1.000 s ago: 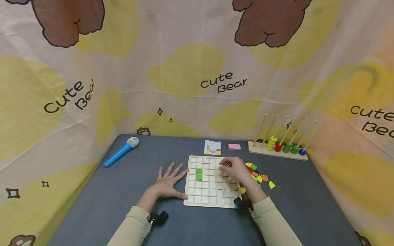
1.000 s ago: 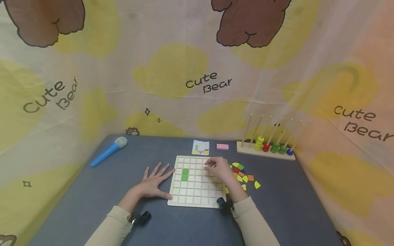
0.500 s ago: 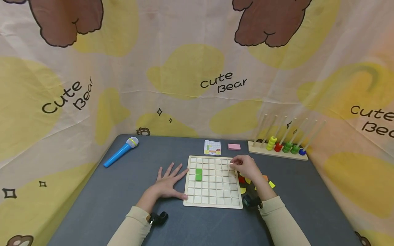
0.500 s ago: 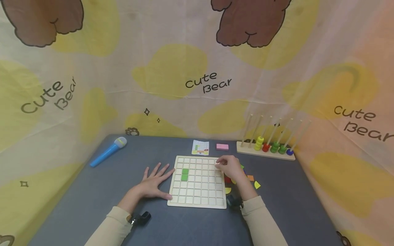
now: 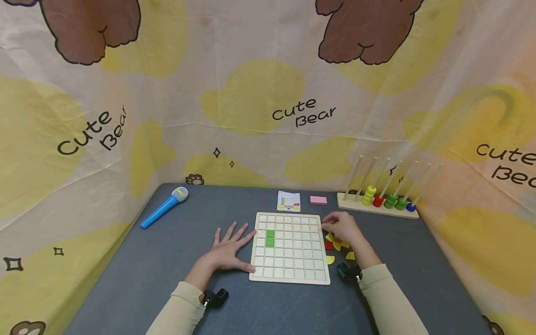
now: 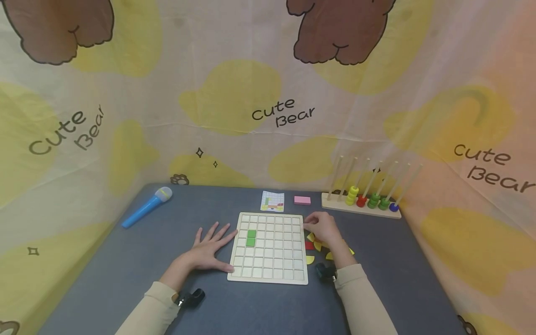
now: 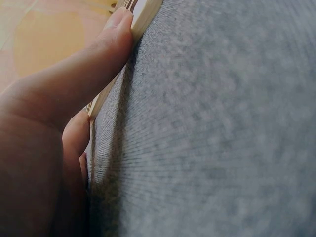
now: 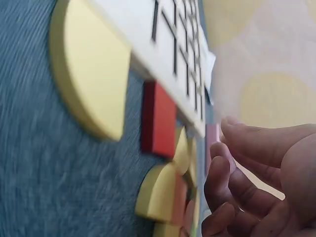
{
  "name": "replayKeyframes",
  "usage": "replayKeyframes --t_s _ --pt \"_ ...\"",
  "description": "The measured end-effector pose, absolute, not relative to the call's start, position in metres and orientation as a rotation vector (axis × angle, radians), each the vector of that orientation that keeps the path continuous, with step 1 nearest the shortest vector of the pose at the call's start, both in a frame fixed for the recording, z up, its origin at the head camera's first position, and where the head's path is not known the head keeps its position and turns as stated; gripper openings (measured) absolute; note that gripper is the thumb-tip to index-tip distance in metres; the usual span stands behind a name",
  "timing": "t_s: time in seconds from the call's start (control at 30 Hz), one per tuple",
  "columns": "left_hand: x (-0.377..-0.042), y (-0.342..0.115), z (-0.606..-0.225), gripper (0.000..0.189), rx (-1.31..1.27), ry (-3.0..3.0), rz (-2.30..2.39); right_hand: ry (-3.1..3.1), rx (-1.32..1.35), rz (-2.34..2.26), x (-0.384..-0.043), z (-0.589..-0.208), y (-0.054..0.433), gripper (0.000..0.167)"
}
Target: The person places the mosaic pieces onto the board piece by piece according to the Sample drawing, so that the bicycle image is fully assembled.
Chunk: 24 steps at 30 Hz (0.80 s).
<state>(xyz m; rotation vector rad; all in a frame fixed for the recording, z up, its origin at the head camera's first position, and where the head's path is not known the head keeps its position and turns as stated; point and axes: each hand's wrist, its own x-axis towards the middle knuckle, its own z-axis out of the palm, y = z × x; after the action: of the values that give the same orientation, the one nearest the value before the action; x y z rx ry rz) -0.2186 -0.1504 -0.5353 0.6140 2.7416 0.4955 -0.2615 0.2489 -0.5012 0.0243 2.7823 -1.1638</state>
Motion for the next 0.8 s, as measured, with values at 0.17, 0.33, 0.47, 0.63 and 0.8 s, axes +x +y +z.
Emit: replayKeyframes --t_s 0.17,0.33,0.47,0.63,0.8 --pt "-0.2184 -0.1502 -0.5358 0.118 0.608 2.745 0.492 2.785 0.071 -1.106 -0.2644 -0.507 0.2551 0.022" --pt "-0.2185 -0.1499 -0.5361 0.118 0.605 2.752 0.491 2.79 0.111 -1.052 -0.2664 -0.5098 0.258 0.023" --pt "-0.2179 -0.1499 -0.5359 0.119 0.605 2.757 0.49 2.784 0.134 -1.03 -0.2669 -0.5093 0.2581 0.024" --pt "-0.2175 -0.1499 -0.5353 0.119 0.604 2.758 0.492 2.773 0.146 -1.005 -0.2666 -0.5067 0.2577 0.023" --pt "-0.2171 -0.1492 -0.5346 0.118 0.599 2.753 0.504 2.783 0.13 -0.97 -0.2661 -0.5087 0.2585 0.022"
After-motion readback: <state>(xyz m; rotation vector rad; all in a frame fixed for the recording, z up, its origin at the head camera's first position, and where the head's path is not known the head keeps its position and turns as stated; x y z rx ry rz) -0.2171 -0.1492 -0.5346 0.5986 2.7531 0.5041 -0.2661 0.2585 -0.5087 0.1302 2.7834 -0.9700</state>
